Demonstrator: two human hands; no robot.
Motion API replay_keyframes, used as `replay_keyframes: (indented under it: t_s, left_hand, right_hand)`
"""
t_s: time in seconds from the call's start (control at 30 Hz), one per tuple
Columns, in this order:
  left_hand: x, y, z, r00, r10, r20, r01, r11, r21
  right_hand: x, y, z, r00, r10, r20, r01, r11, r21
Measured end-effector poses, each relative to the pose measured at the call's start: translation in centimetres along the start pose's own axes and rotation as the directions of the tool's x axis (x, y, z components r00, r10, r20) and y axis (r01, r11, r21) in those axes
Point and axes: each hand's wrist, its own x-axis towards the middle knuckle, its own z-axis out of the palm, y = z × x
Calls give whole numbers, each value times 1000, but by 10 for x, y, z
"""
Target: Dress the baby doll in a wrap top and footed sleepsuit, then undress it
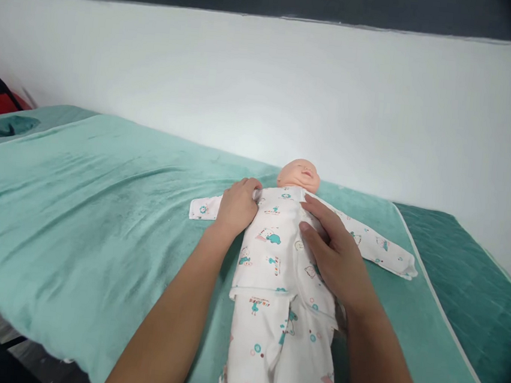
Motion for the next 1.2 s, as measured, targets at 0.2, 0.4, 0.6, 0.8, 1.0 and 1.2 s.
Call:
replay_keyframes:
  t_s: [0.2,0.4,0.6,0.8,1.0,1.2]
  left_hand:
    - [-42,-19,-6,997,39,-62,-28,986,166]
    - [-80,-69,-29,963,-240,-124,260,946,195]
    - [-82,-80,-34,954,-291,-74,300,910,287]
    - [-77,-84,-42,958,-286,-33,278,892,356]
    - [-72,-95,-50,952,-296,-79,304,885,353]
    - [-74,-92,-47,958,-278,-75,287,890,355]
  right_hand:
    - [3,8,-6,985,-150,85,149,989,23]
    - [-17,15,-1,985,-171,25,170,985,36]
    - [-58,71,-20,977,-146,-157,99,956,-275]
    - [-86,122,-68,949,88,-304,-274,711,-648]
    - [-85,126,-82,886,293,-360,-463,613,-640]
    - [-80,146,-88,877,240,-417,-465,644,-608]
